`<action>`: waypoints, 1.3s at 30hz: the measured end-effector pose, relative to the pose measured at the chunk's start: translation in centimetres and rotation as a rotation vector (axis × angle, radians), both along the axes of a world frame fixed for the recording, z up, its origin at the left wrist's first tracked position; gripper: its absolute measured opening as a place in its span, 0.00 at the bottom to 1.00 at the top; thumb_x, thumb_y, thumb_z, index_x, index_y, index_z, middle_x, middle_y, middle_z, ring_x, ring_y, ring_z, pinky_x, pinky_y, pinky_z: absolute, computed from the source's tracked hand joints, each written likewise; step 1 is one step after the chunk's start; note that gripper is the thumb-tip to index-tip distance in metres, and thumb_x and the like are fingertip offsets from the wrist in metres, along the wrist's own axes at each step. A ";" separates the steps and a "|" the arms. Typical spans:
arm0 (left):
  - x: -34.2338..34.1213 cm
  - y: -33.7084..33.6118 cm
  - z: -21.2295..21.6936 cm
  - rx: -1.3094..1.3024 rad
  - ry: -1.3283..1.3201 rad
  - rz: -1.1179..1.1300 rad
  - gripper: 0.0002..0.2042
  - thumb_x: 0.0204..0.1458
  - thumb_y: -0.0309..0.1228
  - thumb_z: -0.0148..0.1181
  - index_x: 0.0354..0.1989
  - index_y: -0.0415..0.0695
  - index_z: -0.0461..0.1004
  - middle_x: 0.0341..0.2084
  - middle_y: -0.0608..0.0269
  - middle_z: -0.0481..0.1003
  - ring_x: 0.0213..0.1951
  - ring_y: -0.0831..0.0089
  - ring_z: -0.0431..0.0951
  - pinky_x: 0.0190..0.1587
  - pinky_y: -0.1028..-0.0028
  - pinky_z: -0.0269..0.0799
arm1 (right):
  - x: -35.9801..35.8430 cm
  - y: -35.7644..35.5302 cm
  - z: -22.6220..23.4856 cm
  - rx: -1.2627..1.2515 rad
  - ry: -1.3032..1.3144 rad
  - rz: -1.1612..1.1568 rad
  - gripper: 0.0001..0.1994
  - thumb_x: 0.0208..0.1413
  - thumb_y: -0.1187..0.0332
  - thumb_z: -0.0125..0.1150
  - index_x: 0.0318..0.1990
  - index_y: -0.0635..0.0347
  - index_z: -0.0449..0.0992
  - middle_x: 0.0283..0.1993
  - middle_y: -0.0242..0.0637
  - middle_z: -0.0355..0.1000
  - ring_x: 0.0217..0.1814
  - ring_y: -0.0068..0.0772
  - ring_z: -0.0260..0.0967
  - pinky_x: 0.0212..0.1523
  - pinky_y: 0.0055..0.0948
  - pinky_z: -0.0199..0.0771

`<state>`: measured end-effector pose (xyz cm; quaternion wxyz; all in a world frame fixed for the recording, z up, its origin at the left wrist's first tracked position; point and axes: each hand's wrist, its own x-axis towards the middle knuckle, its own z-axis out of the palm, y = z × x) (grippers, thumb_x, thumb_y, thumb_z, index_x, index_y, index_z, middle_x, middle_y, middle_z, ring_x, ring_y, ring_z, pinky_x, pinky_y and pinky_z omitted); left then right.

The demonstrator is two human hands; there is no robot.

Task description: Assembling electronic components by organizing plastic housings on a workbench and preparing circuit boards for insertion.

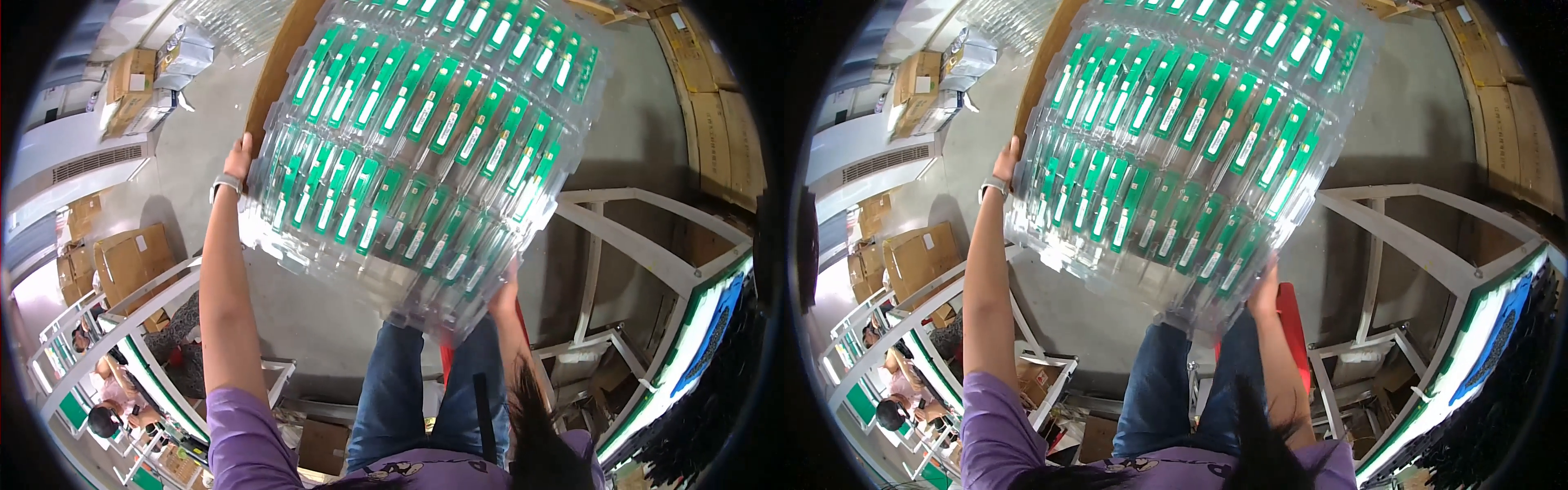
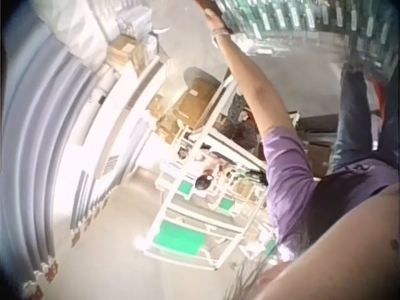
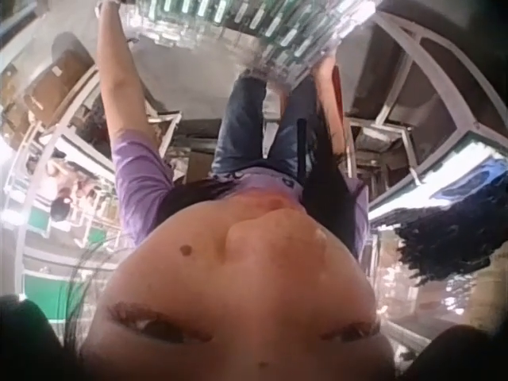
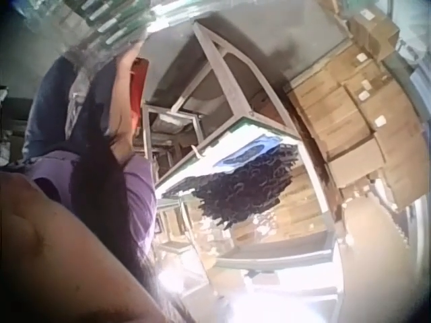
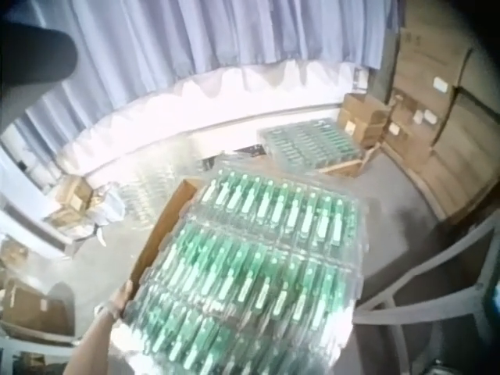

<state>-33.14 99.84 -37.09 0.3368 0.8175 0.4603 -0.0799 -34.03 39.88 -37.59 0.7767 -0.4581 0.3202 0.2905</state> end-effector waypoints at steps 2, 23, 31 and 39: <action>0.7 -1.6 3.6 0.181 0.064 -0.054 0.28 0.58 0.51 0.39 0.51 0.35 0.65 0.45 0.41 0.70 0.49 0.50 0.69 0.52 0.62 0.62 | -2.5 1.2 0.1 0.036 -0.013 -0.024 0.30 0.61 0.47 0.39 0.64 0.57 0.52 0.66 0.35 0.51 0.66 0.35 0.48 0.66 0.36 0.43; -19.6 -30.3 6.1 -0.716 -0.719 1.031 0.28 0.54 0.51 0.49 0.59 0.48 0.61 0.53 0.63 0.67 0.52 0.62 0.67 0.54 0.60 0.63 | 38.0 -3.2 0.1 0.184 -0.246 0.047 0.34 0.58 0.40 0.36 0.59 0.61 0.61 0.62 0.39 0.59 0.62 0.40 0.56 0.61 0.39 0.56; -17.5 -30.3 6.0 -0.514 -0.647 1.055 0.28 0.47 0.55 0.52 0.48 0.45 0.71 0.42 0.63 0.73 0.43 0.64 0.72 0.43 0.63 0.69 | 34.8 -4.0 -3.3 -0.065 -0.141 0.047 0.29 0.60 0.45 0.38 0.57 0.59 0.63 0.54 0.34 0.65 0.56 0.33 0.61 0.55 0.34 0.61; -19.1 -26.1 6.0 -0.564 -0.585 0.961 0.28 0.47 0.54 0.52 0.49 0.44 0.70 0.43 0.60 0.72 0.44 0.61 0.72 0.46 0.61 0.68 | 27.1 -11.7 -5.3 0.026 -0.093 -0.021 0.20 0.60 0.58 0.42 0.54 0.59 0.66 0.50 0.34 0.69 0.50 0.31 0.67 0.50 0.33 0.66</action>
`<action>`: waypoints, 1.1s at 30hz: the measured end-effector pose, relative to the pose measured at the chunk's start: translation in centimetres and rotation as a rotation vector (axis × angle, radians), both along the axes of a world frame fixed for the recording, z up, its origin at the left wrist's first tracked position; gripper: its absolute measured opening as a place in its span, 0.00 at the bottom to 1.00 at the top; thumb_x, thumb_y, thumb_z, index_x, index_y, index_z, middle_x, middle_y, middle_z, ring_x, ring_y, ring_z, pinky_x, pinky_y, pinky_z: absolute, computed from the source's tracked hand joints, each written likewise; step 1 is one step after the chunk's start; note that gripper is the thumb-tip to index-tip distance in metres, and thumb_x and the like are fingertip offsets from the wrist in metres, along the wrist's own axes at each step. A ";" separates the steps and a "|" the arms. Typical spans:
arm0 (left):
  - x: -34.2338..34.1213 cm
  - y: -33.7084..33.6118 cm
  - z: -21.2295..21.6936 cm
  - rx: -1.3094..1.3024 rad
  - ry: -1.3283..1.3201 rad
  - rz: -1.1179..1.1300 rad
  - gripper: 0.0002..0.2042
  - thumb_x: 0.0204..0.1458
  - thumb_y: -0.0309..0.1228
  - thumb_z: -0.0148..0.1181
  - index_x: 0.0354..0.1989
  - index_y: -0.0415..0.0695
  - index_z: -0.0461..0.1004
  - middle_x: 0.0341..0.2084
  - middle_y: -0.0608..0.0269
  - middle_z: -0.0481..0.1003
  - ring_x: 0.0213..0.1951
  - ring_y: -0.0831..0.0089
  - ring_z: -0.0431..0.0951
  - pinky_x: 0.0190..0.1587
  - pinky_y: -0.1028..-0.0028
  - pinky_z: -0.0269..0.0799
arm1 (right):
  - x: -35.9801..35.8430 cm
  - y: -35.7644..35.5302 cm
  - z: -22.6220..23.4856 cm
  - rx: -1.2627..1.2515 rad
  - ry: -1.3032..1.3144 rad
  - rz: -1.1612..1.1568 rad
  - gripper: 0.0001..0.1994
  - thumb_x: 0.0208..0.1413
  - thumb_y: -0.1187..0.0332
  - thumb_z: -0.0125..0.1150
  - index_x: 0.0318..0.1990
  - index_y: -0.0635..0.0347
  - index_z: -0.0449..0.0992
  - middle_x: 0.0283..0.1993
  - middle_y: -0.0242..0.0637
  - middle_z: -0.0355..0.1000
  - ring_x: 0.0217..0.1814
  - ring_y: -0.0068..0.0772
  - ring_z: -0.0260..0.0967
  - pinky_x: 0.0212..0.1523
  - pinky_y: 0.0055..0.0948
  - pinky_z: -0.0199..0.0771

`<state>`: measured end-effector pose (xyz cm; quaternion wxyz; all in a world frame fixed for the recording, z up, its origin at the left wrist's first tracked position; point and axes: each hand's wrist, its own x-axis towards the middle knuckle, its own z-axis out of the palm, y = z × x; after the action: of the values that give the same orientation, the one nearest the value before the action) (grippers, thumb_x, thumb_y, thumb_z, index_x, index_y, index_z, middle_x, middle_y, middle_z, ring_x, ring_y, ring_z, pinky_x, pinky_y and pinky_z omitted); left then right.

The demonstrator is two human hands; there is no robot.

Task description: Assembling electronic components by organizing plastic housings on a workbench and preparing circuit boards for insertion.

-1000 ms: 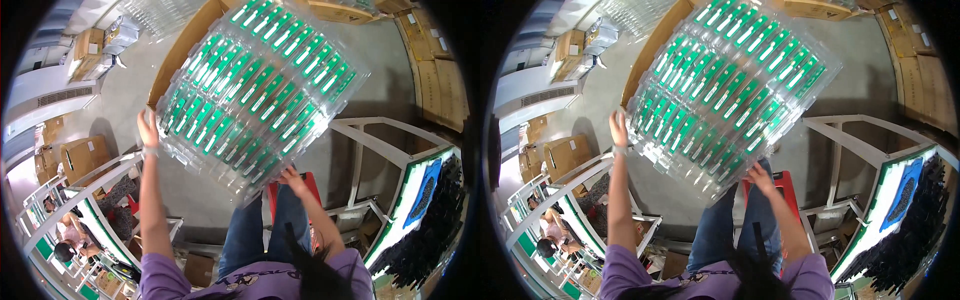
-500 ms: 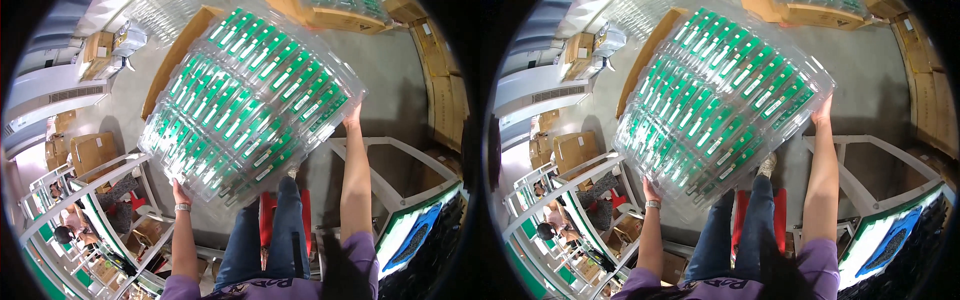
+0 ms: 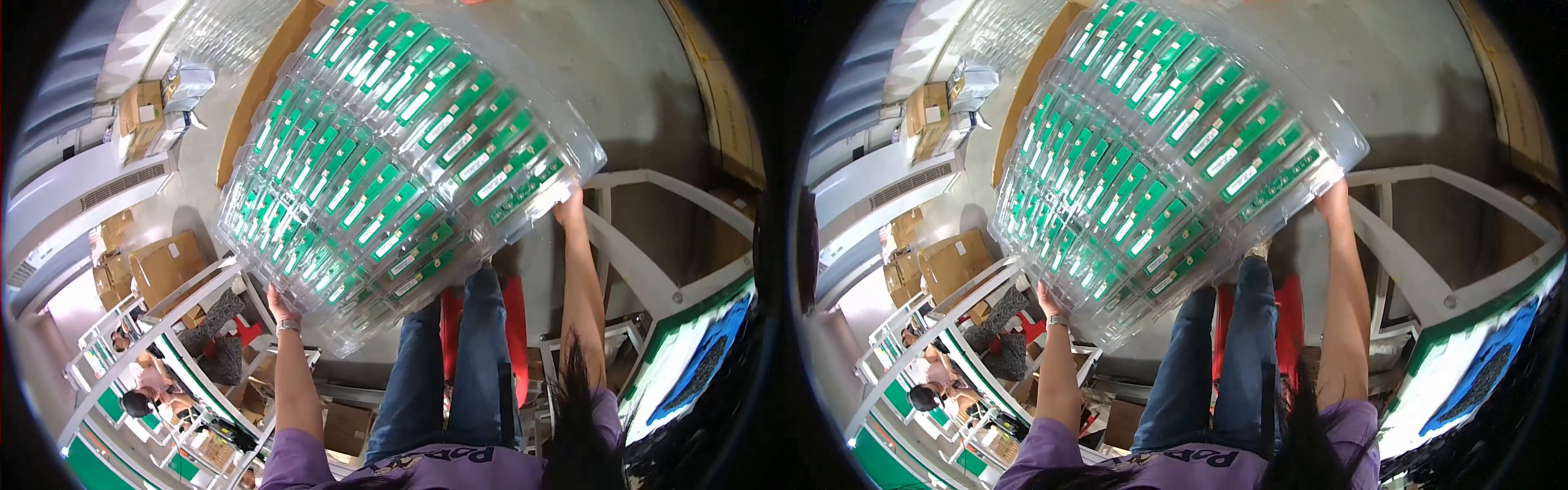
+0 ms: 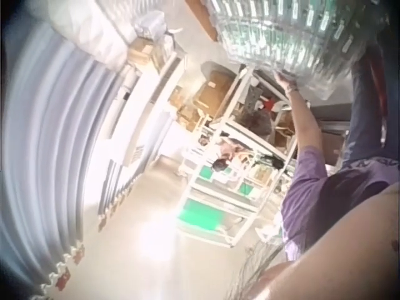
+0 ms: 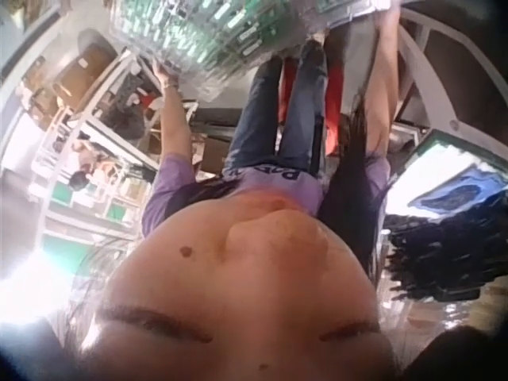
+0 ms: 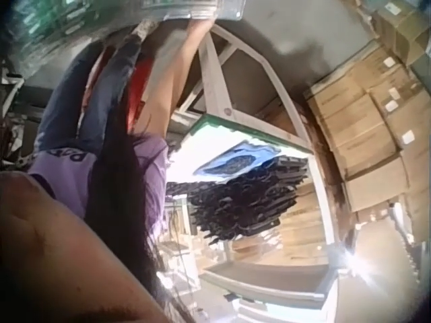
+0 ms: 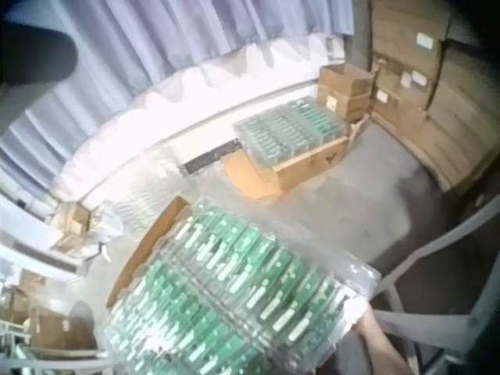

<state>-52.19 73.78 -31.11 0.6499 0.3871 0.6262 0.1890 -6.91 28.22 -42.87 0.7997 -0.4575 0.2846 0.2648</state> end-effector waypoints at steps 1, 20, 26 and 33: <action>-1.0 1.2 0.0 -0.006 0.004 -0.010 0.28 0.47 0.54 0.52 0.49 0.44 0.70 0.43 0.60 0.72 0.44 0.61 0.72 0.46 0.61 0.68 | -2.0 -1.2 -0.6 0.025 0.020 -0.005 0.19 0.60 0.59 0.42 0.54 0.59 0.66 0.51 0.35 0.68 0.51 0.31 0.67 0.49 0.33 0.68; 5.3 11.3 0.8 -0.180 0.019 -0.653 0.33 0.51 0.56 0.48 0.60 0.46 0.59 0.54 0.58 0.66 0.55 0.58 0.66 0.54 0.54 0.60 | -18.3 -2.6 4.0 0.059 0.052 -0.594 0.22 0.61 0.53 0.38 0.57 0.58 0.62 0.55 0.36 0.65 0.57 0.36 0.61 0.56 0.40 0.62; 5.7 9.1 5.5 0.250 0.559 -0.768 0.38 0.44 0.61 0.54 0.58 0.47 0.57 0.55 0.60 0.62 0.56 0.61 0.62 0.49 0.57 0.62 | -31.3 -11.3 6.8 -0.674 -0.125 -0.028 0.18 0.61 0.56 0.44 0.47 0.60 0.72 0.45 0.37 0.71 0.48 0.32 0.67 0.46 0.29 0.65; 12.4 -4.9 11.9 1.235 0.815 -1.668 0.33 0.44 0.39 0.63 0.56 0.38 0.57 0.50 0.42 0.61 0.53 0.48 0.63 0.54 0.59 0.61 | -55.2 -17.6 13.6 -1.450 0.135 -0.019 0.12 0.48 0.70 0.56 0.42 0.59 0.71 0.44 0.46 0.68 0.46 0.46 0.69 0.45 0.40 0.69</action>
<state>-39.77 68.88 -19.21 0.0151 0.9762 0.1350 -0.1688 -62.06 10.61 -29.26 0.2786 -0.8526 0.4411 0.0306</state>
